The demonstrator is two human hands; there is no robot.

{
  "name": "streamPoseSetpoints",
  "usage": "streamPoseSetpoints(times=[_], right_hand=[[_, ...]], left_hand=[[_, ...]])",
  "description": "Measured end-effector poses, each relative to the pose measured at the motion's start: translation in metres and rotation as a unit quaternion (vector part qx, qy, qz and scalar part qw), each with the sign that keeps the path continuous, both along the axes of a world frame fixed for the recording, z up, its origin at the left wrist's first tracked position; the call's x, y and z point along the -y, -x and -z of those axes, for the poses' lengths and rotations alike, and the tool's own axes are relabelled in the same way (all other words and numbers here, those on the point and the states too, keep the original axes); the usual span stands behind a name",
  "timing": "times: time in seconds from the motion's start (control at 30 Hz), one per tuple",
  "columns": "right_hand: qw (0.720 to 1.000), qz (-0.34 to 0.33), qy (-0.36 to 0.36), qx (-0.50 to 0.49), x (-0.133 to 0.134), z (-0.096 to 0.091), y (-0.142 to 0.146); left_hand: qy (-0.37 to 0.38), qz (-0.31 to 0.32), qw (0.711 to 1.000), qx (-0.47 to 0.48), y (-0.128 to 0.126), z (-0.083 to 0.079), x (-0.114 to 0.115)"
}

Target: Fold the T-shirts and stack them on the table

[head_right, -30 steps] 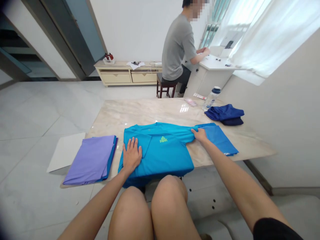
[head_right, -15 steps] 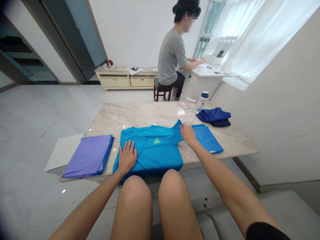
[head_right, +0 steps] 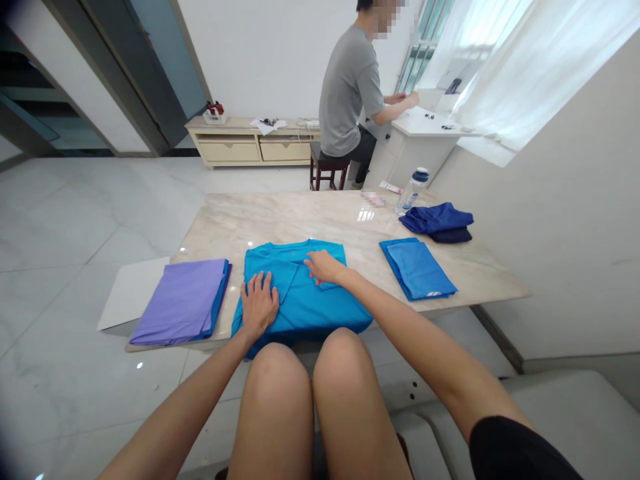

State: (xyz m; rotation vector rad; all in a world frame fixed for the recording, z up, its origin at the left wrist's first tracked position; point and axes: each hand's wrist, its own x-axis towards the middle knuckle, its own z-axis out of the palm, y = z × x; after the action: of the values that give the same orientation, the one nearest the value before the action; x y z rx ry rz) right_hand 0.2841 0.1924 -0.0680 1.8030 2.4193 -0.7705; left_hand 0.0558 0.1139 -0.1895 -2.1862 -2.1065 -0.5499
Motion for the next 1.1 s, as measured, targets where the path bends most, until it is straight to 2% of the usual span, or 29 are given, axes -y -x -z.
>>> streamPoseSetpoints(times=[0.07, 0.1, 0.23, 0.37, 0.43, 0.6, 0.9, 1.0, 1.1], right_hand=[[0.999, -0.005, 0.009, -0.047, -0.001, -0.002, -0.005], [0.999, 0.000, -0.009, -0.038, -0.001, -0.002, -0.009], [0.990, -0.019, -0.089, 0.104, 0.007, 0.008, -0.024], [0.987, -0.012, -0.092, 0.133, 0.025, 0.034, -0.023], [0.983, -0.009, -0.108, 0.148, 0.033, 0.047, -0.018], [0.975, -0.018, -0.142, 0.169, 0.036, 0.064, -0.006], [0.976, -0.045, -0.135, 0.165, 0.023, 0.061, -0.012], [0.977, -0.026, -0.141, 0.157, 0.025, 0.063, -0.007], [0.975, 0.030, -0.147, 0.164, 0.025, 0.068, 0.003]], left_hand=[[0.000, 0.008, 1.000, -0.002, -0.001, -0.003, 0.001], [0.002, 0.013, 1.000, -0.001, -0.001, -0.004, 0.002], [0.001, 0.049, 0.999, 0.013, 0.000, -0.007, 0.003], [0.002, 0.219, 0.976, 0.021, 0.002, -0.010, 0.006], [0.011, 0.274, 0.961, 0.023, 0.002, -0.010, 0.008], [0.017, 0.247, 0.968, 0.043, 0.001, -0.007, 0.007], [0.025, 0.237, 0.969, 0.059, 0.001, 0.000, 0.004], [0.025, 0.235, 0.970, 0.061, 0.000, 0.000, 0.004], [0.025, 0.236, 0.970, 0.060, 0.000, -0.001, 0.004]])
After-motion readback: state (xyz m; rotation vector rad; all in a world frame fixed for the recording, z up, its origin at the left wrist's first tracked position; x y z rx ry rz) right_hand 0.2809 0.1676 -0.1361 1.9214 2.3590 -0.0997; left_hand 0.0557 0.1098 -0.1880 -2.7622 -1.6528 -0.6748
